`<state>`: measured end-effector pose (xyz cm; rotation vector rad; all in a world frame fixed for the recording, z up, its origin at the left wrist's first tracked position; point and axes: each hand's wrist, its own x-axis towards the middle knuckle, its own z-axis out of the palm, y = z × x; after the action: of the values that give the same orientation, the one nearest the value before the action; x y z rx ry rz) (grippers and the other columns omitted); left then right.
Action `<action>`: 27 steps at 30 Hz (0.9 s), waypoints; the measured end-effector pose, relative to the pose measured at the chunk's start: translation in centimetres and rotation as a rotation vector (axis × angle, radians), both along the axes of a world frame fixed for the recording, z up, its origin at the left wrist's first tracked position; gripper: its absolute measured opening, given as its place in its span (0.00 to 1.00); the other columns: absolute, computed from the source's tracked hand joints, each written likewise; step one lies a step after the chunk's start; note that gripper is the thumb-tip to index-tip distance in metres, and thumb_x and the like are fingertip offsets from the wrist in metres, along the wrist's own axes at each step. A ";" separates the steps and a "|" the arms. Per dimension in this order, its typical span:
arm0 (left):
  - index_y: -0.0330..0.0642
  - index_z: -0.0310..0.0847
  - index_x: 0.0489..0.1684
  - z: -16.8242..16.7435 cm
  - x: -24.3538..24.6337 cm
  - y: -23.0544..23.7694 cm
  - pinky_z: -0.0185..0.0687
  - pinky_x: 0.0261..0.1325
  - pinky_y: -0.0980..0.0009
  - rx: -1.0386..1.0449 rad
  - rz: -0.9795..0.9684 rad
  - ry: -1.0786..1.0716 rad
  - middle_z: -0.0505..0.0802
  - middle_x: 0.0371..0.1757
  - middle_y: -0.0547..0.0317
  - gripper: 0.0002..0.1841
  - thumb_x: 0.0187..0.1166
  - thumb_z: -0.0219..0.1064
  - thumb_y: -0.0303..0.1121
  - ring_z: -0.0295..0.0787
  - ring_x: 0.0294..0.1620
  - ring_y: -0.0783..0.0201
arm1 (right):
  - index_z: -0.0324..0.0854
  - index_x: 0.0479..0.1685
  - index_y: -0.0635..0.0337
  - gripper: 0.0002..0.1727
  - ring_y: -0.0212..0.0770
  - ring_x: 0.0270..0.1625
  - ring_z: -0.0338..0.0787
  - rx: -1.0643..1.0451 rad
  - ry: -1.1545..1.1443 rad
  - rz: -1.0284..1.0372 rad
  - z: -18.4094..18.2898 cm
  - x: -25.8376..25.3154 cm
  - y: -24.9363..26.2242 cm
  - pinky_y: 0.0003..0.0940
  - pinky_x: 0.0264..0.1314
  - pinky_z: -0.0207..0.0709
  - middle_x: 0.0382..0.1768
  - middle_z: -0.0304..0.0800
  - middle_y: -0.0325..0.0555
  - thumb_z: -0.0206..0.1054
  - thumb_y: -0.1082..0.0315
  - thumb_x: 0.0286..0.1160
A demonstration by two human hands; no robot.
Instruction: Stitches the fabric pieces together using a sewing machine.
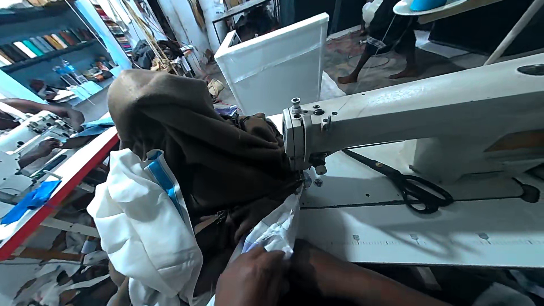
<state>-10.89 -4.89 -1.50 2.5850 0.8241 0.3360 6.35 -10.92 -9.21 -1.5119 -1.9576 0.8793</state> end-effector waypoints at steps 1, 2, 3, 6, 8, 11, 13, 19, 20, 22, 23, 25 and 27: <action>0.40 0.95 0.45 -0.6 0.2 -0.5 0.90 0.41 0.48 0.003 -0.057 -0.006 0.95 0.37 0.47 0.10 0.79 0.68 0.33 0.95 0.38 0.48 | 0.83 0.57 0.78 0.20 0.68 0.68 0.86 -0.086 -0.004 0.011 0.5 -0.1 -0.2 0.59 0.75 0.72 0.59 0.88 0.74 0.58 0.66 0.86; 0.40 0.95 0.45 -1.2 0.4 -1.1 0.90 0.38 0.48 0.009 -0.110 -0.002 0.94 0.35 0.47 0.09 0.79 0.68 0.32 0.95 0.36 0.48 | 0.80 0.63 0.80 0.20 0.66 0.71 0.83 -0.233 0.023 0.007 1.1 -0.1 -0.7 0.55 0.78 0.69 0.64 0.85 0.74 0.57 0.67 0.88; 0.41 0.96 0.43 -1.9 0.7 -1.6 0.89 0.35 0.50 0.042 -0.147 0.008 0.94 0.34 0.48 0.09 0.79 0.68 0.31 0.94 0.34 0.49 | 0.75 0.70 0.80 0.21 0.62 0.74 0.81 -0.397 0.087 -0.010 1.3 0.1 -1.3 0.50 0.81 0.67 0.68 0.82 0.73 0.55 0.69 0.90; 0.44 0.96 0.40 -3.3 0.9 -2.5 0.88 0.30 0.53 0.134 -0.181 0.049 0.93 0.31 0.50 0.08 0.77 0.68 0.30 0.94 0.31 0.50 | 0.75 0.69 0.79 0.19 0.67 0.71 0.82 -0.583 0.038 -0.009 0.3 0.5 -2.7 0.59 0.77 0.70 0.66 0.82 0.75 0.52 0.73 0.91; 0.45 0.96 0.43 -3.6 0.8 -2.5 0.89 0.32 0.53 0.118 -0.192 0.074 0.94 0.34 0.50 0.09 0.78 0.67 0.30 0.95 0.33 0.49 | 0.78 0.63 0.80 0.17 0.70 0.68 0.84 -0.506 -0.054 0.039 -0.6 0.6 -3.0 0.63 0.74 0.72 0.62 0.84 0.76 0.53 0.74 0.89; 0.42 0.93 0.58 -2.7 0.3 -2.5 0.90 0.44 0.47 -0.119 -0.225 0.130 0.95 0.46 0.43 0.14 0.83 0.65 0.34 0.96 0.43 0.44 | 0.80 0.60 0.81 0.17 0.71 0.66 0.85 -0.478 -0.059 0.015 -0.2 0.7 -3.0 0.64 0.71 0.73 0.59 0.85 0.77 0.57 0.72 0.88; 0.36 0.89 0.63 -1.7 -0.1 -2.4 0.88 0.52 0.44 -0.271 -0.245 0.152 0.94 0.51 0.38 0.17 0.85 0.64 0.35 0.95 0.49 0.40 | 0.78 0.64 0.80 0.19 0.70 0.70 0.82 -0.584 -0.094 0.027 0.3 0.6 -2.2 0.63 0.75 0.69 0.63 0.83 0.76 0.61 0.70 0.85; 0.35 0.92 0.48 -2.2 -0.9 -1.1 0.91 0.51 0.60 -0.031 -0.112 -0.146 0.94 0.46 0.44 0.09 0.79 0.66 0.24 0.95 0.45 0.52 | 0.86 0.31 0.74 0.04 0.63 0.43 0.94 0.271 -0.013 -0.072 -4.6 4.0 -2.6 0.60 0.50 0.85 0.34 0.91 0.65 0.67 0.80 0.62; 0.38 0.92 0.48 -2.4 -0.7 -0.4 0.90 0.51 0.59 0.045 -0.097 -0.162 0.94 0.46 0.47 0.09 0.79 0.67 0.26 0.94 0.45 0.52 | 0.87 0.26 0.68 0.06 0.56 0.38 0.94 0.440 -0.020 -0.158 -5.4 4.8 -2.6 0.52 0.44 0.87 0.30 0.92 0.57 0.64 0.80 0.60; 0.45 0.93 0.49 -2.7 0.0 0.6 0.87 0.51 0.51 0.158 -0.085 -0.142 0.95 0.49 0.51 0.10 0.77 0.68 0.31 0.92 0.48 0.49 | 0.87 0.22 0.60 0.11 0.42 0.36 0.92 0.635 -0.041 -0.341 -5.9 5.8 -2.3 0.36 0.43 0.85 0.27 0.91 0.45 0.59 0.77 0.62; 0.47 0.92 0.51 -2.9 0.4 0.9 0.86 0.51 0.49 0.190 -0.091 -0.115 0.95 0.51 0.51 0.11 0.76 0.70 0.33 0.92 0.50 0.47 | 0.87 0.23 0.58 0.12 0.37 0.38 0.91 0.681 -0.041 -0.408 -5.8 6.1 -2.1 0.30 0.46 0.84 0.29 0.92 0.42 0.57 0.76 0.65; 0.48 0.92 0.55 -3.5 1.3 1.2 0.85 0.48 0.45 0.248 -0.105 -0.063 0.94 0.54 0.50 0.14 0.72 0.73 0.33 0.91 0.51 0.44 | 0.90 0.32 0.56 0.12 0.37 0.47 0.92 0.692 -0.068 -0.448 -5.2 6.2 -1.6 0.30 0.54 0.85 0.39 0.93 0.43 0.58 0.74 0.67; 0.51 0.92 0.57 -4.3 2.0 1.2 0.85 0.47 0.47 0.339 -0.098 0.001 0.93 0.56 0.50 0.16 0.69 0.75 0.33 0.91 0.52 0.45 | 0.92 0.43 0.53 0.13 0.44 0.56 0.92 0.660 -0.159 -0.389 -5.0 6.0 -1.1 0.43 0.60 0.85 0.49 0.94 0.44 0.62 0.72 0.66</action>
<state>-8.91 -3.70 -5.79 2.9262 0.6868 0.4813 12.37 -12.06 -14.17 -1.4892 -1.7163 -0.0606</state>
